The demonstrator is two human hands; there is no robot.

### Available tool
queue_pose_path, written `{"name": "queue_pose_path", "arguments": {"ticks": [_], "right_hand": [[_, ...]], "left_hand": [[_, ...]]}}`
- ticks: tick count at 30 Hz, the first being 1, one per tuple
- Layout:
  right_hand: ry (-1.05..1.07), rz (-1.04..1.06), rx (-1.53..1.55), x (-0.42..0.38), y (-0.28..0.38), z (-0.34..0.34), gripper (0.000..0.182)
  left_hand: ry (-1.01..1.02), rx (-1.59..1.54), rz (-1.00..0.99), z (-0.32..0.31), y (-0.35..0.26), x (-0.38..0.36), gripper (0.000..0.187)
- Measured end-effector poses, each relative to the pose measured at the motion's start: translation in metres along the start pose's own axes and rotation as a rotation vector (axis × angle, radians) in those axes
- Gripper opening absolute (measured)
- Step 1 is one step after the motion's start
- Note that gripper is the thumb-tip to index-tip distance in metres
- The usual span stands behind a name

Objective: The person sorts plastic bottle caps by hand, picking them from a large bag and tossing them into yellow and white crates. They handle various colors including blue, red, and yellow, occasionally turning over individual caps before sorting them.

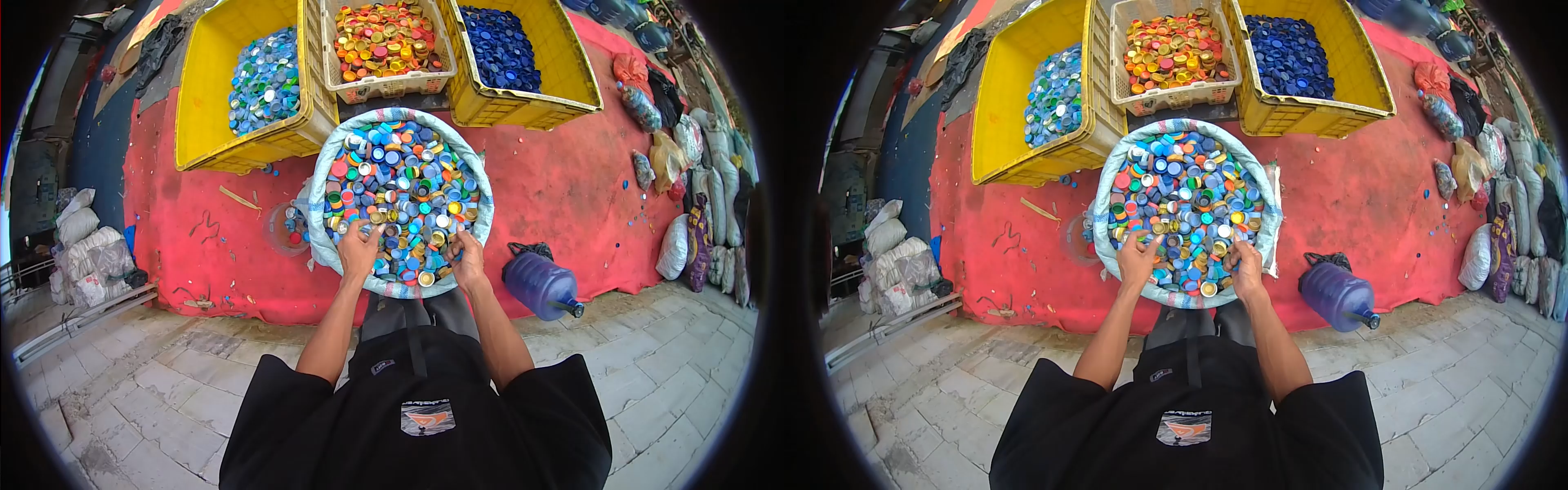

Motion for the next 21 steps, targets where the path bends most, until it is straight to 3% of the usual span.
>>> {"name": "queue_pose_path", "arguments": {"ticks": [1,4,7,12,21], "right_hand": [[0.030,0.000,-0.035,-0.001,0.000,-0.001,0.034],[0.021,-0.018,-0.027,-0.005,-0.002,-0.006,0.030],[0.045,0.040,-0.165,-0.001,-0.006,-0.007,0.024],[-0.013,0.127,-0.258,-0.003,-0.008,-0.010,0.017],[-0.048,0.158,-0.225,-0.012,0.007,0.004,0.015]], "left_hand": [[-0.002,-0.014,-0.031,-0.006,0.000,-0.009,0.054],[-0.116,0.355,-0.334,-0.019,-0.015,-0.034,0.059],[-0.208,0.484,-0.374,-0.028,-0.031,-0.041,0.063],[-0.112,0.424,-0.611,-0.046,-0.059,-0.038,0.064],[0.027,0.518,-0.640,-0.079,-0.049,-0.016,0.063]]}}
Point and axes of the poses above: each hand's wrist, its own x-axis towards the middle knuckle, its own z-axis out of the back of the hand, y = z × x, the point moved 4 cm from there along x, towards the middle knuckle, and after that the axes turned 5 degrees about -y, right-handed, at the moved point
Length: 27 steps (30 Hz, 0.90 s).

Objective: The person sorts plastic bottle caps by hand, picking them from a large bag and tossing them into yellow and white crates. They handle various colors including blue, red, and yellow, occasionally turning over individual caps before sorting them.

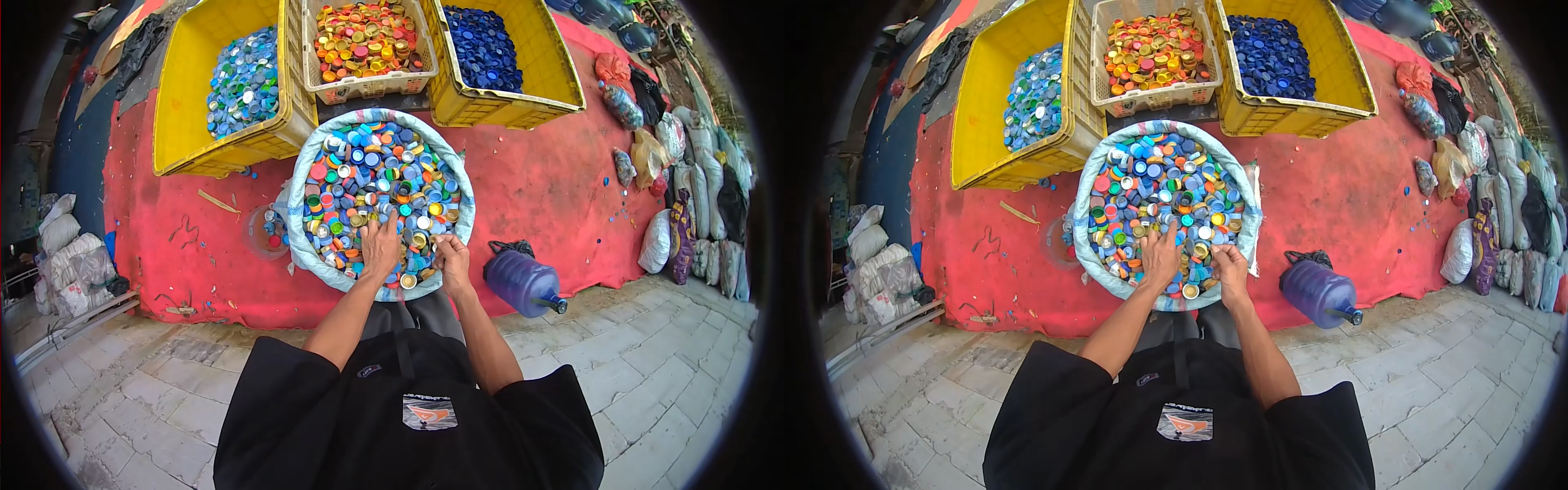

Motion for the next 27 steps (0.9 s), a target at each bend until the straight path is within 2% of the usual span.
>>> {"name": "queue_pose_path", "arguments": {"ticks": [9,11,13,14,15,17,18,20,22,23,27], "right_hand": [[-0.007,0.013,-0.086,0.008,-0.004,0.002,0.014],[-0.018,0.011,-0.181,0.014,-0.006,-0.002,0.016],[-0.006,0.235,-0.601,0.023,-0.006,-0.004,0.022],[0.003,0.349,-0.810,0.028,-0.007,-0.007,0.026],[0.035,0.361,-0.932,0.031,-0.004,-0.013,0.031],[0.096,0.640,-0.998,0.031,0.000,-0.029,0.030],[0.128,0.782,-1.025,0.028,0.005,-0.040,0.029],[0.180,0.755,-1.163,0.029,0.005,-0.057,0.029],[0.207,0.764,-1.330,0.032,0.001,-0.070,0.029],[0.212,0.925,-1.366,0.039,-0.008,-0.071,0.029],[0.230,0.921,-1.592,0.048,-0.020,-0.084,0.024]], "left_hand": [[-0.033,-0.041,0.100,0.005,0.001,-0.002,0.057],[-0.067,-0.209,0.236,0.004,0.011,-0.006,0.053],[-0.089,-0.481,0.390,0.011,0.019,-0.010,0.044],[-0.060,-0.748,0.554,0.011,0.027,-0.014,0.042],[-0.031,-1.016,0.717,0.010,0.034,-0.022,0.039],[-0.033,-1.625,0.963,0.007,0.048,-0.036,0.030],[-0.065,-1.711,0.990,0.014,0.052,-0.040,0.028],[-0.130,-1.884,1.038,0.028,0.058,-0.046,0.025],[-0.150,-1.894,1.114,0.029,0.067,-0.053,0.019],[-0.146,-1.909,1.141,0.029,0.071,-0.056,0.019],[-0.149,-1.826,1.165,0.037,0.071,-0.055,0.015]]}}
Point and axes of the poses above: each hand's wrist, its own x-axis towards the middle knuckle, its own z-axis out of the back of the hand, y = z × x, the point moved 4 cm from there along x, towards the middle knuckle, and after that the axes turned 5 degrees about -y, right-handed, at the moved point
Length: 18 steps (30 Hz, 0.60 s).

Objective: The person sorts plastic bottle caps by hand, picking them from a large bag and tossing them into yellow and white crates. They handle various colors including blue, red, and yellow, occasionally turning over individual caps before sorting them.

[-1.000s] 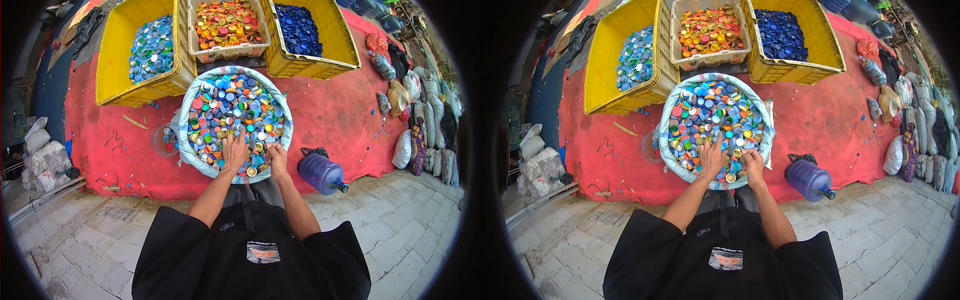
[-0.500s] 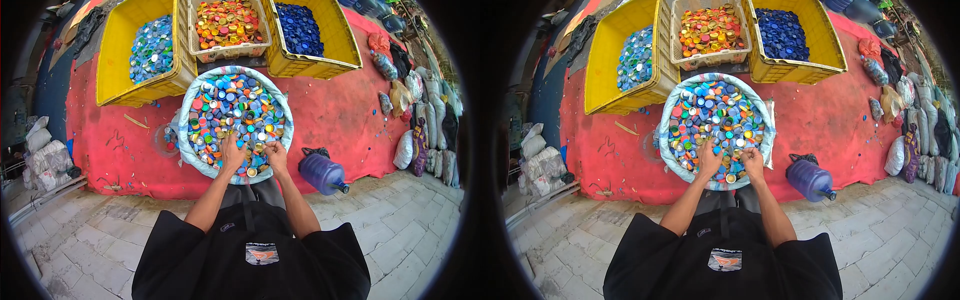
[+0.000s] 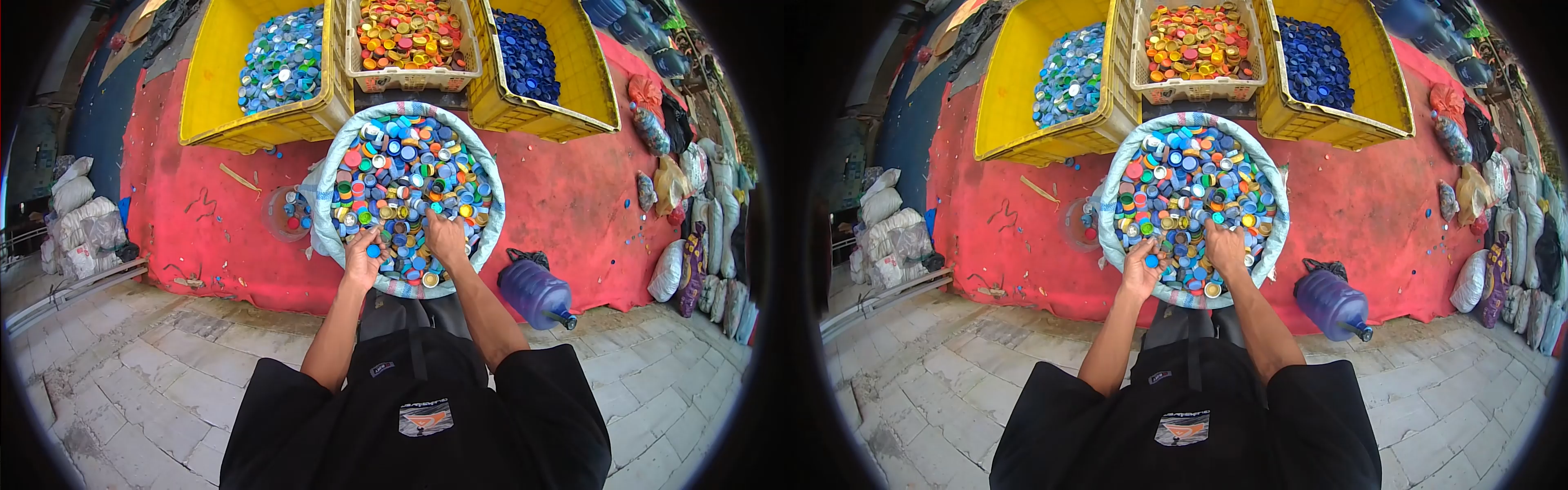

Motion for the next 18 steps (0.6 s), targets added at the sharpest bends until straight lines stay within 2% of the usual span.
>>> {"name": "queue_pose_path", "arguments": {"ticks": [2,5,6,9,10,12,15,16,18], "right_hand": [[-0.003,0.005,-0.015,-0.001,0.000,-0.004,0.022],[-0.061,0.023,-0.005,0.000,0.001,-0.002,0.023],[-0.089,0.028,0.004,-0.001,0.000,0.000,0.024],[-0.262,0.013,0.341,-0.002,-0.008,0.007,0.024],[-0.220,-0.084,0.433,-0.001,-0.012,0.010,0.026],[-0.131,-0.281,0.616,-0.005,-0.019,0.019,0.031],[0.087,-0.738,1.518,-0.021,-0.036,0.019,0.030],[0.031,-0.830,1.797,-0.024,-0.027,0.032,0.021],[0.095,-0.820,2.098,-0.035,-0.033,0.029,0.016]], "left_hand": [[-0.001,0.091,-0.018,0.004,0.001,0.000,0.014],[-0.069,0.531,-0.124,0.002,-0.001,-0.004,0.017],[-0.072,0.658,-0.210,0.011,0.005,0.005,0.027],[-0.127,1.095,-0.439,0.012,0.010,0.005,0.038],[-0.129,1.165,-0.397,0.012,0.013,0.005,0.044],[-0.116,1.318,-0.508,0.006,0.016,0.002,0.043],[-0.085,1.464,-0.619,-0.006,0.021,-0.002,0.041],[-0.086,1.493,-0.640,-0.011,0.022,-0.005,0.039],[-0.095,1.560,-0.649,-0.017,0.025,-0.006,0.038]]}}
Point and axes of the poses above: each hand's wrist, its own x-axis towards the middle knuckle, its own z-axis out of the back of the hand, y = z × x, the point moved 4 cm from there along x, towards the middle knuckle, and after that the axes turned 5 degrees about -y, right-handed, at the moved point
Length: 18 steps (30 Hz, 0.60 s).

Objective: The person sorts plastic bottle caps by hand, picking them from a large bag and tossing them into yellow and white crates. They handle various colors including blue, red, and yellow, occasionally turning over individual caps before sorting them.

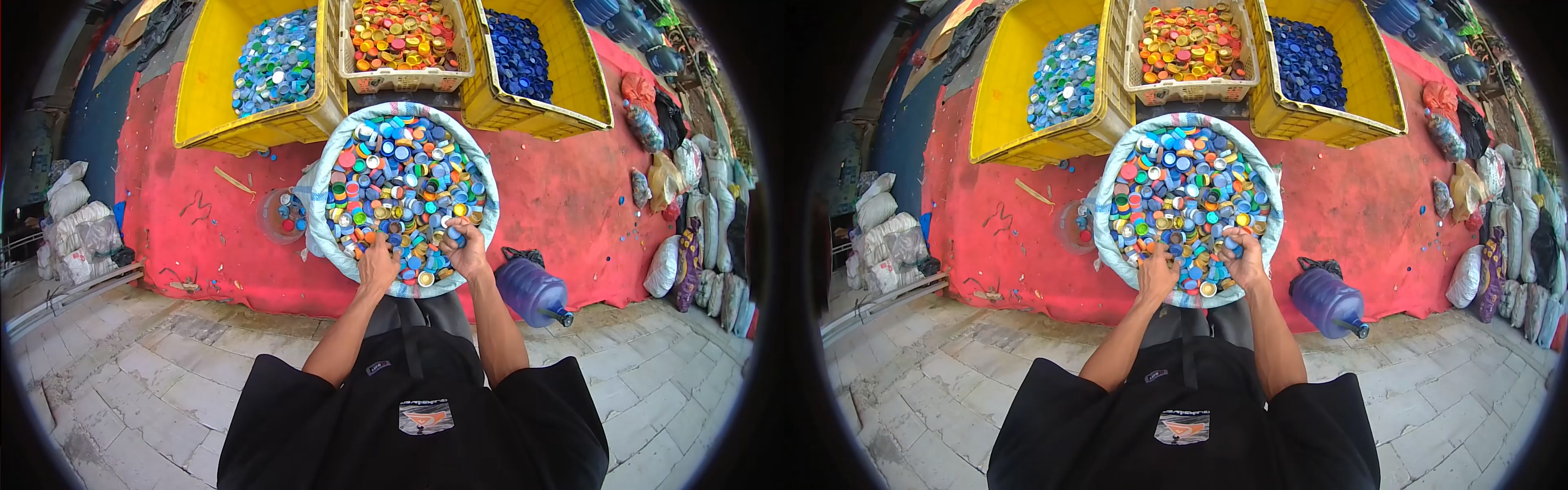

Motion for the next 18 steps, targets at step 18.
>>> {"name": "queue_pose_path", "arguments": {"ticks": [18], "right_hand": [[-0.169,-0.018,0.081,-0.016,-0.006,0.010,0.011]], "left_hand": [[0.081,0.004,0.121,-0.020,0.011,0.003,0.034]]}}
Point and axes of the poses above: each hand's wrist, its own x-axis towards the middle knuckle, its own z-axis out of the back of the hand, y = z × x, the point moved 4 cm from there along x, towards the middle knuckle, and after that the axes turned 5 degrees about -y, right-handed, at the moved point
